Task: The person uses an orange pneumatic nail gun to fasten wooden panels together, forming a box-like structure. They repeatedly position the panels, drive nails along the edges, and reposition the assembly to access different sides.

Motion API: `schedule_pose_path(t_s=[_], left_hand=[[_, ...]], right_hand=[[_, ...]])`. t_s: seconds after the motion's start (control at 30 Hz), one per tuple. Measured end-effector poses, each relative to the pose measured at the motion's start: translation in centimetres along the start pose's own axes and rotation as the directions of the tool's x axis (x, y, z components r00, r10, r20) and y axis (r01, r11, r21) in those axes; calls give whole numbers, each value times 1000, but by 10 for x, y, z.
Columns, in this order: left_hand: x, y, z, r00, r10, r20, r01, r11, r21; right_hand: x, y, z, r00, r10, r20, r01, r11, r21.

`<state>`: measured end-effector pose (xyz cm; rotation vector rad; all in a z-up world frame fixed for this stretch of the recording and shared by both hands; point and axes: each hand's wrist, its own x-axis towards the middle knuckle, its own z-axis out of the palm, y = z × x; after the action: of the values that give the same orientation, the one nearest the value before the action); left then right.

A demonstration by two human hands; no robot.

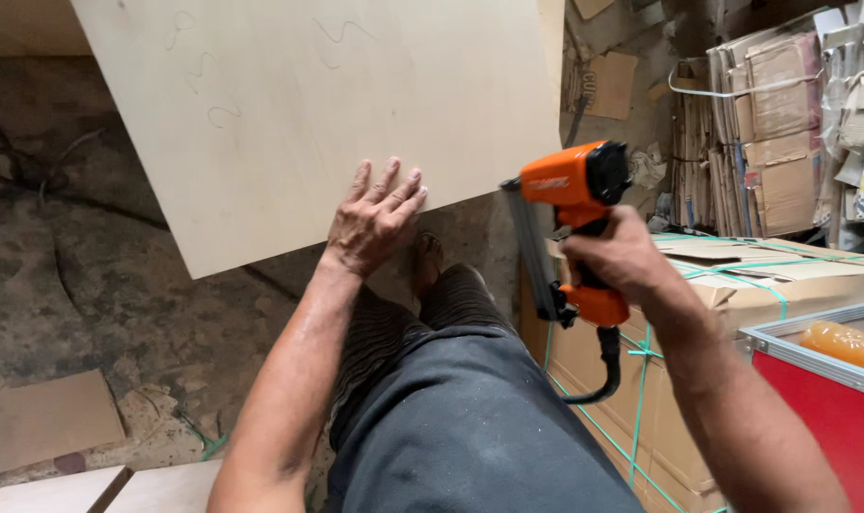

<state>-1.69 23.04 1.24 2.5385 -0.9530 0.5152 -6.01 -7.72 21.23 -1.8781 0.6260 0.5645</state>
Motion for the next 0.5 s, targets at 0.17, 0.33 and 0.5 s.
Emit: schedule_pose_path(t_s=[0.17, 0.33, 0.5], left_hand=[[-1, 3, 5, 999, 8, -52, -7, 1000, 24], [-3, 4, 6, 995, 21, -93, -18, 999, 33], [-5, 5, 11, 992, 32, -124, -24, 998, 60]], right_hand=[[-9, -7, 37, 995, 51, 86, -50, 999, -13], [-2, 9, 53, 991, 60, 120, -55, 997, -52], [-11, 27, 46, 976, 81, 202, -45, 983, -176]])
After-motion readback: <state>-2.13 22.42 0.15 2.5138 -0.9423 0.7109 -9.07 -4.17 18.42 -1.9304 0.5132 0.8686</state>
